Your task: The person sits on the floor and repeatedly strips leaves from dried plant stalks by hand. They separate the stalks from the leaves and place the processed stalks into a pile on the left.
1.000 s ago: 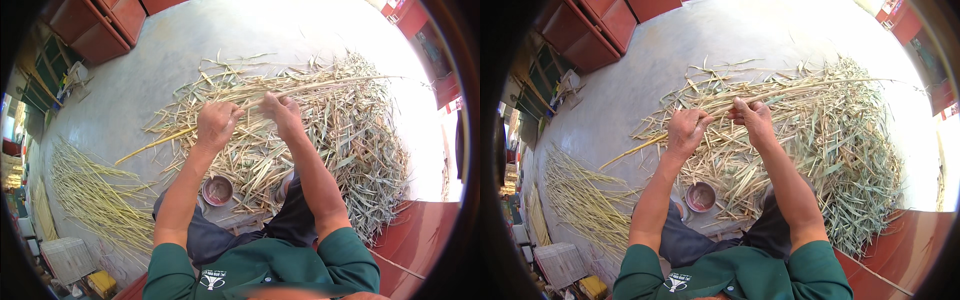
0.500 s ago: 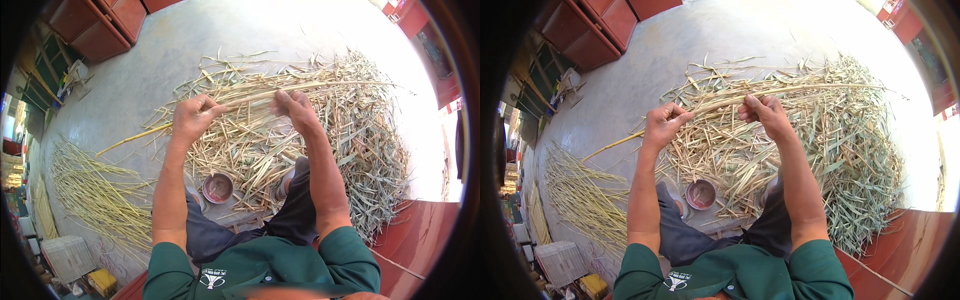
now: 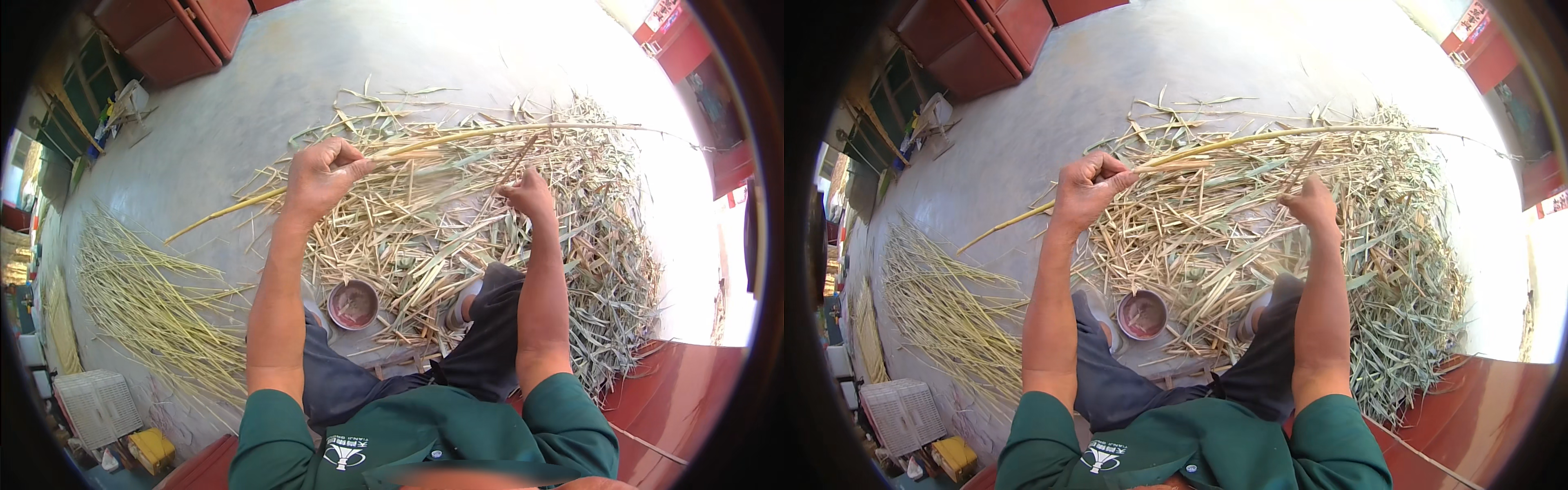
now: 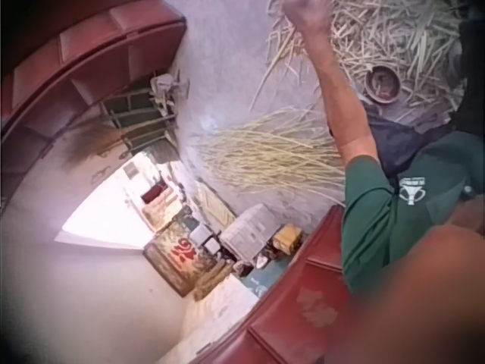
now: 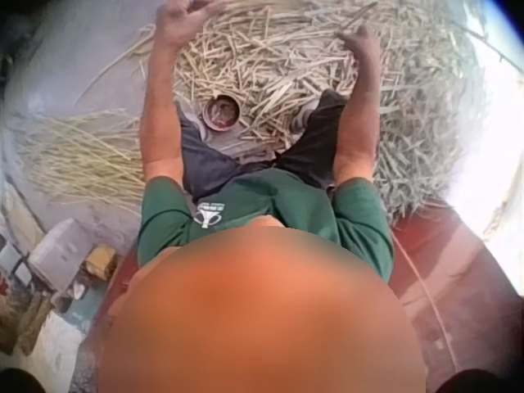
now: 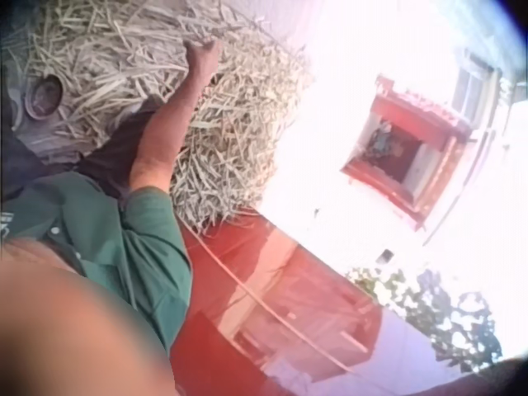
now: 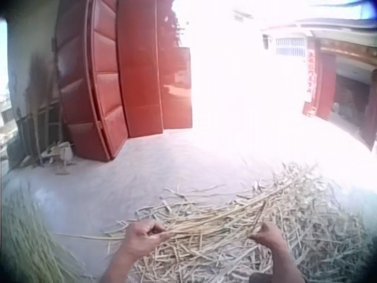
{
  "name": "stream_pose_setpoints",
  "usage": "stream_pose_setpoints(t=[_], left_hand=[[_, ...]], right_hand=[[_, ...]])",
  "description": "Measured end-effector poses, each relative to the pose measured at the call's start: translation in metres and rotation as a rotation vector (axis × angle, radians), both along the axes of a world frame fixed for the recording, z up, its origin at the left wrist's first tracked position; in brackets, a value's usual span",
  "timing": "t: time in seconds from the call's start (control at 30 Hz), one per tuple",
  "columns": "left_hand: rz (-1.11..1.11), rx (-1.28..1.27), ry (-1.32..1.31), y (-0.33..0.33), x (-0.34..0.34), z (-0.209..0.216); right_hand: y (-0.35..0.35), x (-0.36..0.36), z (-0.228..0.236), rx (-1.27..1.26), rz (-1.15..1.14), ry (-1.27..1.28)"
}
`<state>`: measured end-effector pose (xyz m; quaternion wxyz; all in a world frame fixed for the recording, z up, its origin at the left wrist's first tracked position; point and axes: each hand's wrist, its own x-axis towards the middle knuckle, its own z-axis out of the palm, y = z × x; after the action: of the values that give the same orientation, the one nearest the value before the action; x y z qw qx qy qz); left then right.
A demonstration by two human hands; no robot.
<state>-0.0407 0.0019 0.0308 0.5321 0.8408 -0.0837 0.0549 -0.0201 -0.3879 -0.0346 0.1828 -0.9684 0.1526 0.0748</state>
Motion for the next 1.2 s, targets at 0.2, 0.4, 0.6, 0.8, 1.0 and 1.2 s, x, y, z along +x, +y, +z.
stream_pose_setpoints(t=[0.2, 0.4, 0.6, 0.8, 1.0, 1.2], left_hand=[[-0.070, 0.095, -0.053, -0.003, -0.003, -0.002], [-0.119, 0.211, -0.042, -0.007, -0.002, -0.001], [-0.108, 0.208, 0.127, -0.015, 0.001, -0.001], [-0.091, -0.025, 0.249, -0.016, 0.005, -0.007], [0.146, -0.391, 0.275, -0.009, 0.009, -0.010], [0.172, 0.066, -0.020, 0.010, 0.023, -0.019]], right_hand=[[0.033, -0.004, 0.037, 1.554, -0.164, -0.182], [0.033, 0.007, 0.020, 1.714, -0.180, -0.171], [0.049, 0.001, 0.023, 1.782, -0.087, -0.225], [0.048, -0.001, 0.022, 1.776, -0.040, -0.246], [0.047, 0.001, 0.022, 1.747, -0.025, -0.270], [0.045, -0.004, 0.027, 1.674, -0.115, -0.267]])
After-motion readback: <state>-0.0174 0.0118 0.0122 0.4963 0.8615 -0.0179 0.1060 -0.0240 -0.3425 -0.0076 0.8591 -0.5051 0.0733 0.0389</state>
